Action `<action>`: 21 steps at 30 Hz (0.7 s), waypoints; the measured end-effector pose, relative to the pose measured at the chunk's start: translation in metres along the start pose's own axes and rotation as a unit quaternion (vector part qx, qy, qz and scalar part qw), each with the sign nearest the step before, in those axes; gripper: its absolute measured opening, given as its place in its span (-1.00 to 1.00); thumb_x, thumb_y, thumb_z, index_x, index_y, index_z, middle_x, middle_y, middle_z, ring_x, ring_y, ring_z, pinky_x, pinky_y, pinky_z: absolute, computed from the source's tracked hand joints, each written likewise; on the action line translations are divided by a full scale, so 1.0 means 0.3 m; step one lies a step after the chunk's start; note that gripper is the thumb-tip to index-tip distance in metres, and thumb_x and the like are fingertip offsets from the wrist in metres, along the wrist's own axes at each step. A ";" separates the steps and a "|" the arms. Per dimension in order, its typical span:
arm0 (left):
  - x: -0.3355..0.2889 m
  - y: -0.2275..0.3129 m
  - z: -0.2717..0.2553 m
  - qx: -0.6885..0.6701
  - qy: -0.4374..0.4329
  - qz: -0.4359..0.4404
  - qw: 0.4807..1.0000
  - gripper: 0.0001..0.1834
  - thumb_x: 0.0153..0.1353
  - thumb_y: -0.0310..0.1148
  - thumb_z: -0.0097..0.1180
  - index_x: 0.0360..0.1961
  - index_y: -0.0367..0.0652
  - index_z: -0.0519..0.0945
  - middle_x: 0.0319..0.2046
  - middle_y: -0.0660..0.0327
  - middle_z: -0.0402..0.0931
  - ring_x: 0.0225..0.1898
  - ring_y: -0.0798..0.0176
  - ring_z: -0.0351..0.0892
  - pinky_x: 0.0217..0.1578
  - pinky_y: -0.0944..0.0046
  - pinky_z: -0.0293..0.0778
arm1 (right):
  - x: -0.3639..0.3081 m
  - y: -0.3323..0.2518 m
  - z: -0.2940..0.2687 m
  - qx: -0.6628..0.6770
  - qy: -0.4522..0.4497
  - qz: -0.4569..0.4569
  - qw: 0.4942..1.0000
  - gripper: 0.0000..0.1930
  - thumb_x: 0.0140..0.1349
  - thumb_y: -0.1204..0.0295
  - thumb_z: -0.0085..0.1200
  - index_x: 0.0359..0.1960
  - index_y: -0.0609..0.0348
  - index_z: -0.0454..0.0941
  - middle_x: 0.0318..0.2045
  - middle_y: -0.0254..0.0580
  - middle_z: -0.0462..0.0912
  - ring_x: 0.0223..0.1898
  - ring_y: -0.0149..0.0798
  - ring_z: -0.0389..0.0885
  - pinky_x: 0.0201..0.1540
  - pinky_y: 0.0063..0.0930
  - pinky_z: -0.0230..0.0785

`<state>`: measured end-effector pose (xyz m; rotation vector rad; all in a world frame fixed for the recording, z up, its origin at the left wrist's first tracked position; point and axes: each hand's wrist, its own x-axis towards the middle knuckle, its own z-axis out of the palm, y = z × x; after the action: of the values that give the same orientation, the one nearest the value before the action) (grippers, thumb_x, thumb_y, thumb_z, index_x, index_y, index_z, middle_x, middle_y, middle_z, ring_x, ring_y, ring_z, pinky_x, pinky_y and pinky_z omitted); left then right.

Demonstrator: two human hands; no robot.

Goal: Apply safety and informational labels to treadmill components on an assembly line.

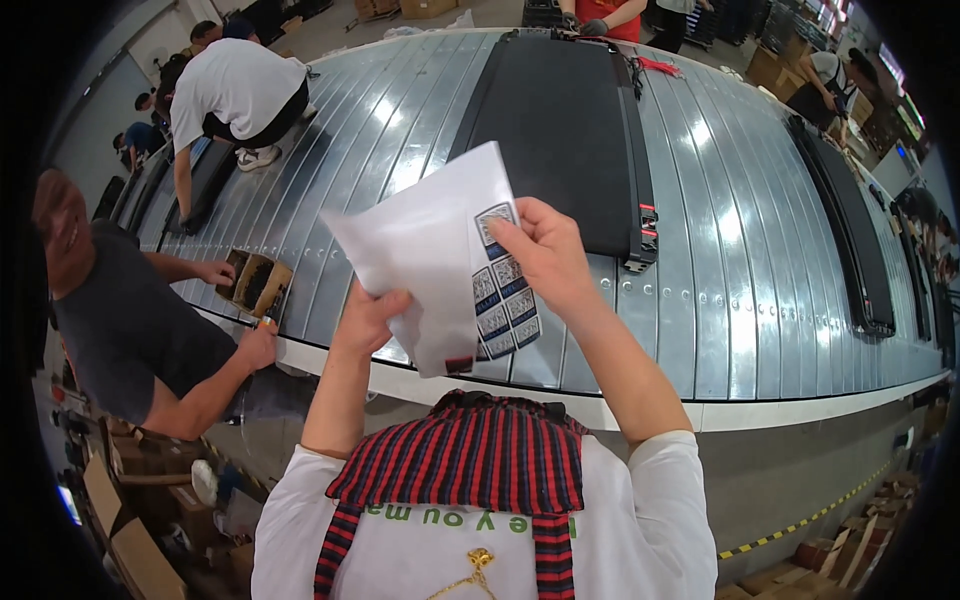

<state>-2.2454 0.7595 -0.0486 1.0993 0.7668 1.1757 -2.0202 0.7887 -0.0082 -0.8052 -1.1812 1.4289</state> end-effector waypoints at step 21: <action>-0.080 0.001 -0.062 -0.097 -0.169 -0.028 0.980 -0.33 -0.16 -0.39 0.28 0.03 -0.22 0.31 -0.08 0.16 0.39 -0.04 0.21 0.38 -0.03 0.21 0.28 | -0.093 0.092 0.193 -0.047 -0.079 -0.027 0.995 -0.75 0.11 0.36 0.06 -0.21 0.22 0.45 -0.37 -0.36 0.52 -0.38 -0.52 0.43 -0.29 -0.65 0.31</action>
<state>-2.2684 0.7412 -0.0561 1.0707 0.4077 0.9599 -2.0767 0.7494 -0.0214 -0.7291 -1.3901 1.4212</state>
